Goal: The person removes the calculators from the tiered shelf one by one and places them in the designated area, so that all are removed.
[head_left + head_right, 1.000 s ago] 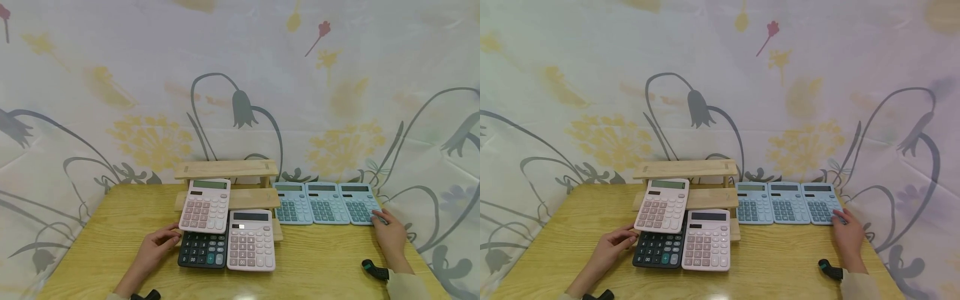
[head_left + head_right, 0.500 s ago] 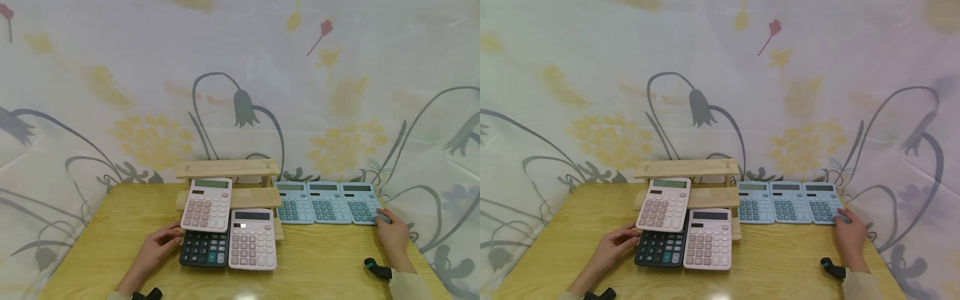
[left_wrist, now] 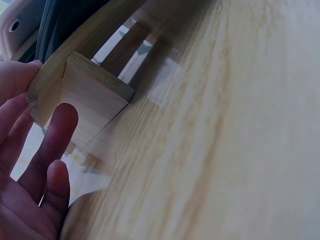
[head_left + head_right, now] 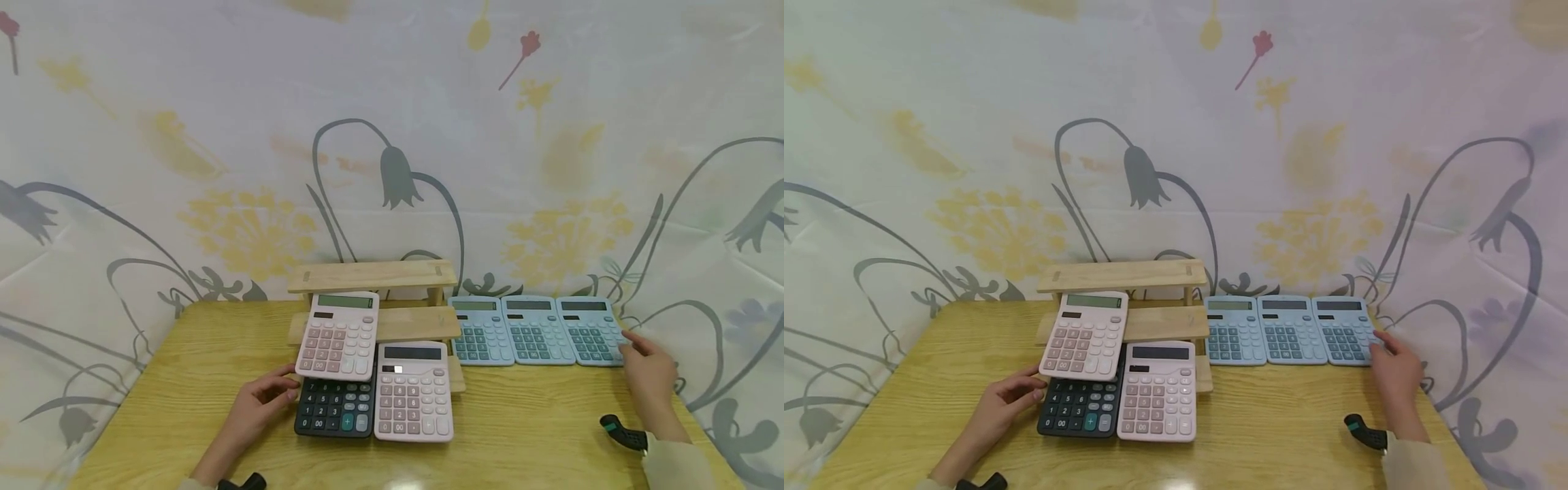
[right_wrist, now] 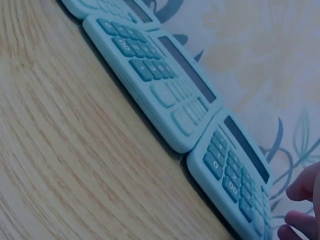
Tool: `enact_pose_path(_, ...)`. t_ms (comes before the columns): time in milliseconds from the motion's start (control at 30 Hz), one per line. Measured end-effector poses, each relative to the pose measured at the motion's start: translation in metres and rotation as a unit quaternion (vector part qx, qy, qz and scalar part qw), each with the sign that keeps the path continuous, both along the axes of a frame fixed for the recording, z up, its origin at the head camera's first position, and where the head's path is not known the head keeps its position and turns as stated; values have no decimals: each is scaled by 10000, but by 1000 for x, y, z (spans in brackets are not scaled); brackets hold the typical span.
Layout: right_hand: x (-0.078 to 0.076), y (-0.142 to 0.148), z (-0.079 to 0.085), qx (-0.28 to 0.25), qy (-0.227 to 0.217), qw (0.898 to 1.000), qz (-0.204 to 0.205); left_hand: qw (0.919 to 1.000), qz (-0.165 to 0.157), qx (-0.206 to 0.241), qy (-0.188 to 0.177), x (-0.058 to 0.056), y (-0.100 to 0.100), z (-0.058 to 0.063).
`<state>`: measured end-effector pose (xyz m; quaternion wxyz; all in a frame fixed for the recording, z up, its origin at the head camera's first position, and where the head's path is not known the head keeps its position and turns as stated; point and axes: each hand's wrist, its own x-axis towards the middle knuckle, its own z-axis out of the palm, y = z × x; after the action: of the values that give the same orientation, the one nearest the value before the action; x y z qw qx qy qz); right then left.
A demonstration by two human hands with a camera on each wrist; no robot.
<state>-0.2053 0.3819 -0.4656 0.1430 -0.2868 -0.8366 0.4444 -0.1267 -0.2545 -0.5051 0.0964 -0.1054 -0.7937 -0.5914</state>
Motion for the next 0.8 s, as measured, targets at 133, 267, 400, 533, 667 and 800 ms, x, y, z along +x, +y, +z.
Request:
enact_pose_path(133,0,-6,6,-179,28,9998,55,10000,-14,2,-2,0,0,0)
enact_pose_path(267,-2,-14,12,-102,-9,9999,124,10000,-11,2,-45,1,0,1)
enact_pose_path(400,-3,-20,15,21,-1,9996,279,10000,-29,16,-53,1,1,1)
enact_pose_path(533,0,-28,16,52,178,9986,497,9999,0,-42,-110,1,1,0)
enact_pose_path(667,4,-39,17,78,585,9945,862,9997,77,-134,-191,2,1,0)
enact_pose_path(800,9,-50,18,113,926,9882,1217,9996,71,-170,-199,0,0,0)
